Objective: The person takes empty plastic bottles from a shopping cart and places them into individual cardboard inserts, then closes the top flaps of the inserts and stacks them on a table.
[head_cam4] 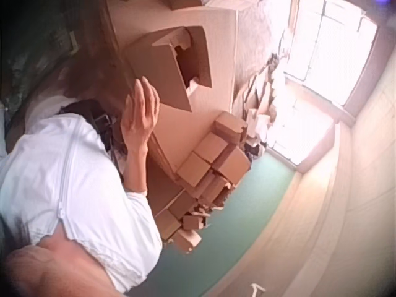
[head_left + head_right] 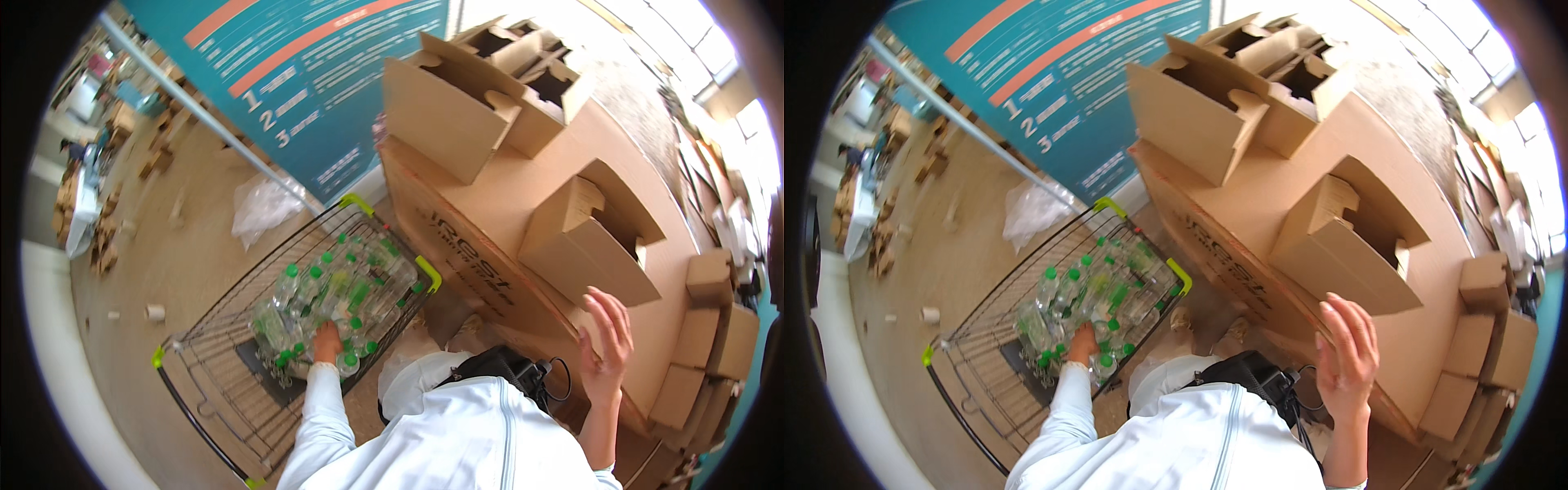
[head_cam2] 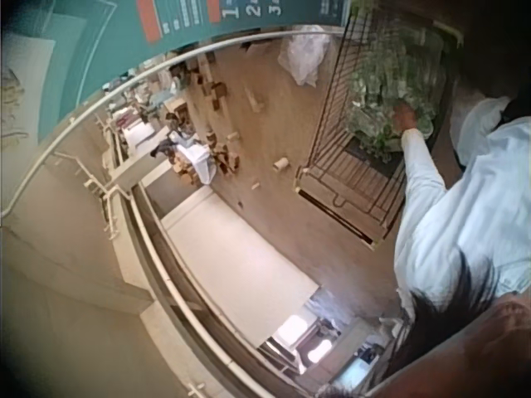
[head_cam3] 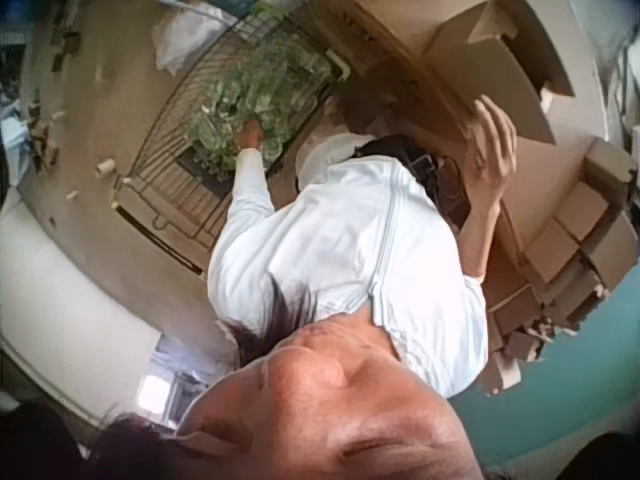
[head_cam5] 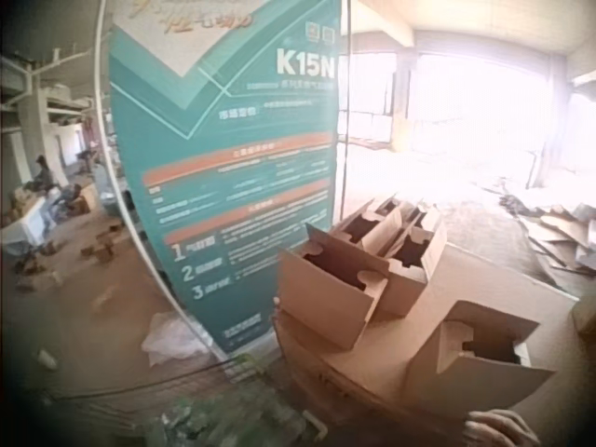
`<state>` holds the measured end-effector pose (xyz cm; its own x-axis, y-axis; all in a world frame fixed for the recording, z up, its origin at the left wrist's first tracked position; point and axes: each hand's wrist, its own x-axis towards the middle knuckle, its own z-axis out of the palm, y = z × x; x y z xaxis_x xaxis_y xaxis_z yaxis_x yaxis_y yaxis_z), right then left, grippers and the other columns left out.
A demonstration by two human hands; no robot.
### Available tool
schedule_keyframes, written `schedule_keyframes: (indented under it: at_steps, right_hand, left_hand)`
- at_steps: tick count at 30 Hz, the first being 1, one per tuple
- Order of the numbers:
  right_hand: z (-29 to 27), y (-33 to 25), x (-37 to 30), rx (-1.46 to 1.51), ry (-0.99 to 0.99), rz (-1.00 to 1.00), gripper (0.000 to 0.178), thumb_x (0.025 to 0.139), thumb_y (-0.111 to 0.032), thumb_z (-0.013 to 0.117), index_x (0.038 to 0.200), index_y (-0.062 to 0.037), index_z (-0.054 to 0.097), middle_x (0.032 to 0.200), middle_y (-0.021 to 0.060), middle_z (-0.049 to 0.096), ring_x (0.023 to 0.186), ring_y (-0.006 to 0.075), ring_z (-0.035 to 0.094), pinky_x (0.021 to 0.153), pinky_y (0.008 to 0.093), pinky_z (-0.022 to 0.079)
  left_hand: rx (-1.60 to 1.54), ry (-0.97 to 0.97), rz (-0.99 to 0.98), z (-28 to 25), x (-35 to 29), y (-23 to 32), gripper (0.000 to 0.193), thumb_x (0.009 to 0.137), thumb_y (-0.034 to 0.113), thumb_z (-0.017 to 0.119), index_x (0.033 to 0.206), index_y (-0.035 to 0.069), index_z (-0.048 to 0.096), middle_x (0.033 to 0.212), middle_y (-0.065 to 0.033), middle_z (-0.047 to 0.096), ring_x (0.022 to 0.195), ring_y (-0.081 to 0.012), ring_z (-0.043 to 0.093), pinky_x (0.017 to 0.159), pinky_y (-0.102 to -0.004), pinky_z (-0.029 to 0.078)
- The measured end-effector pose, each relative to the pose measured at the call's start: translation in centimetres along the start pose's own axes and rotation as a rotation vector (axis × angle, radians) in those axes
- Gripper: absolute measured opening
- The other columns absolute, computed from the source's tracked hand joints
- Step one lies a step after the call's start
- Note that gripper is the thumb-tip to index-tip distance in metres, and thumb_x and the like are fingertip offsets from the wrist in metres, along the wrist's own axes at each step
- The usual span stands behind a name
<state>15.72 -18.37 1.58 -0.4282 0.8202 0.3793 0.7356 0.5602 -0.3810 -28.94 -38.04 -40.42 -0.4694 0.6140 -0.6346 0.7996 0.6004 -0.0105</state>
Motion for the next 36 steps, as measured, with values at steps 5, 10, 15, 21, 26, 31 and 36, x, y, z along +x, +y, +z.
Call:
schedule_keyframes:
  at_steps: [5,10,15,21,26,31,36]
  right_hand:
    - [0.7,-2.0,-1.8,-0.048,-0.081,0.065,0.042,0.078,0.001,0.066,0.12,-0.0043,0.062,0.124,0.0146,0.061,0.11,0.0352,0.06,0.094,0.0442,0.05]
    - [-0.1,-1.7,-2.9,-0.106,-0.062,0.103,0.04,0.083,-0.003,0.065,0.122,-0.0042,0.06,0.126,0.0144,0.059,0.112,0.0344,0.058,0.094,0.0446,0.05]
    - [-0.9,0.5,-3.5,-0.128,0.019,0.115,0.04,0.084,-0.004,0.064,0.124,-0.004,0.059,0.129,0.0154,0.057,0.117,0.035,0.056,0.099,0.0453,0.047]
    - [-3.6,6.9,-1.4,-0.261,0.167,0.199,0.051,0.083,-0.007,0.067,0.132,-0.0054,0.053,0.138,0.017,0.051,0.132,0.0347,0.045,0.11,0.0455,0.038]
    - [-3.0,14.0,-0.9,-0.343,0.068,0.229,0.041,0.083,-0.016,0.071,0.121,-0.0058,0.058,0.114,0.015,0.062,0.114,0.0299,0.057,0.107,0.0437,0.04]
    - [-2.4,13.3,-2.7,-0.189,-0.098,0.204,0.024,0.083,-0.013,0.068,0.105,-0.0063,0.062,0.087,0.0105,0.065,0.09,0.0248,0.064,0.09,0.04,0.049]
    - [-3.9,13.2,-5.2,-0.084,-0.035,0.1,0.027,0.082,-0.005,0.062,0.109,-0.0054,0.062,0.102,0.0111,0.066,0.101,0.0262,0.064,0.087,0.0379,0.052]
  left_hand:
    - [0.01,0.073,0.036,2.0,1.2,-0.8,0.056,0.069,0.013,0.078,0.119,0.011,0.051,0.124,-0.0105,0.058,0.122,-0.0323,0.052,0.097,-0.0539,0.043]
    - [0.079,0.161,0.134,-0.8,0.0,0.5,0.08,0.054,0.027,0.092,0.119,0.007,0.052,0.116,-0.0164,0.062,0.111,-0.0367,0.059,0.09,-0.0497,0.049]
    - [-0.356,0.359,0.169,-2.3,-1.0,-2.3,0.101,0.052,0.029,0.093,0.136,-0.001,0.047,0.123,-0.0238,0.06,0.115,-0.0431,0.055,0.093,-0.0499,0.048]
    - [-0.728,0.75,0.151,-14.2,-3.3,-1.3,0.09,0.065,0.037,0.089,0.134,-0.004,0.049,0.12,-0.0243,0.063,0.106,-0.039,0.062,0.091,-0.0442,0.048]
    - [-0.994,1.102,0.538,-29.6,-9.3,9.6,0.064,0.077,0.023,0.081,0.127,-0.005,0.053,0.117,-0.0156,0.062,0.103,-0.0262,0.061,0.092,-0.0388,0.048]
    - [-1.199,0.938,1.323,-38.6,-16.8,25.4,0.072,0.081,0.023,0.072,0.14,-0.001,0.039,0.135,-0.0217,0.052,0.126,-0.0311,0.051,0.111,-0.0484,0.035]
    - [-1.032,0.368,1.53,-40.5,-25.4,41.8,0.079,0.064,0.029,0.085,0.128,0.001,0.048,0.123,-0.0171,0.058,0.113,-0.0276,0.06,0.095,-0.0418,0.053]
